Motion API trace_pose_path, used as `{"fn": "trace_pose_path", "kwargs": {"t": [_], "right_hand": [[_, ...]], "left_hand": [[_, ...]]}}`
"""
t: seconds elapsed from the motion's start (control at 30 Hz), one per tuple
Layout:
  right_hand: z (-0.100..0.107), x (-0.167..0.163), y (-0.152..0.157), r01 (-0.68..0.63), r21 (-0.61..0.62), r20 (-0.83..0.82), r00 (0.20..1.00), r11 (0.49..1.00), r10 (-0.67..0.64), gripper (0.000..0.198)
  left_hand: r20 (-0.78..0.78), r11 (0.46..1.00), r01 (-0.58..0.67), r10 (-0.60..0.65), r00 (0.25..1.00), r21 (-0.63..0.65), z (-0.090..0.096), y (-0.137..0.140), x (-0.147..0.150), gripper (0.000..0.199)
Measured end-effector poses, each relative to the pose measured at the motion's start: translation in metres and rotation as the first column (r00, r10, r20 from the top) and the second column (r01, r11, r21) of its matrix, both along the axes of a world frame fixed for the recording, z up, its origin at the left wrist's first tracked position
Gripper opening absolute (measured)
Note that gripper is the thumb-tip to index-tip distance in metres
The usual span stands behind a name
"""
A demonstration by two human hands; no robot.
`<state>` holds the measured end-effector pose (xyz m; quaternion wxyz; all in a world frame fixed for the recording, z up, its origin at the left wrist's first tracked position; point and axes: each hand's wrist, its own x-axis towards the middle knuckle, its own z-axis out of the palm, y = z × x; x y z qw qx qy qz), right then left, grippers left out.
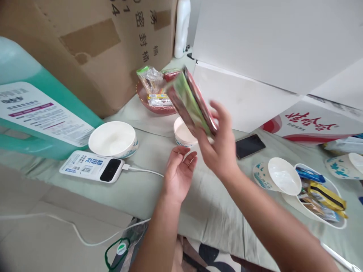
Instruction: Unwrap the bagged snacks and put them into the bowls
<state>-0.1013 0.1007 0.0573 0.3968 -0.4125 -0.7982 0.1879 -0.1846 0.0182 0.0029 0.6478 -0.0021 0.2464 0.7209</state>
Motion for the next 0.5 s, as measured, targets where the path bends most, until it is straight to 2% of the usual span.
{"fn": "trace_pose_path", "kwargs": {"t": [0.03, 0.1, 0.17, 0.23, 0.3, 0.37, 0.5], "right_hand": [[-0.009, 0.024, -0.023, 0.085, 0.078, -0.042, 0.996, 0.993, -0.082, 0.054], [-0.03, 0.064, -0.065, 0.167, 0.176, 0.01, 0.985, 0.97, -0.172, 0.057], [-0.048, 0.093, -0.098, 0.126, 0.253, 0.14, 0.976, 0.959, -0.165, 0.06], [-0.057, 0.114, -0.122, 0.027, 0.269, 0.246, 0.964, 0.963, -0.095, 0.061], [-0.057, 0.136, -0.138, -0.049, 0.232, 0.284, 0.959, 0.972, -0.019, 0.056], [-0.049, 0.163, -0.149, -0.043, 0.187, 0.258, 0.966, 0.981, -0.007, 0.046], [-0.031, 0.237, -0.168, 0.176, 0.152, 0.206, 0.957, 0.973, -0.206, 0.032]], "left_hand": [[-0.012, 0.998, 0.055, -0.054, 0.998, 0.042, 0.001, -0.002, 0.003, 0.043], [-0.058, 0.965, 0.219, -0.213, 0.975, 0.143, 0.003, -0.007, 0.013, 0.063], [-0.14, 0.908, 0.373, -0.351, 0.926, 0.189, 0.003, -0.011, 0.03, 0.067], [-0.229, 0.877, 0.457, -0.42, 0.878, 0.144, 0.003, -0.013, 0.049, 0.052], [-0.299, 0.872, 0.484, -0.442, 0.846, 0.078, 0.003, -0.014, 0.069, 0.034], [-0.318, 0.876, 0.478, -0.437, 0.841, 0.061, 0.006, -0.015, 0.087, 0.028], [-0.273, 0.897, 0.439, -0.408, 0.871, 0.059, 0.014, -0.016, 0.119, 0.042]]}}
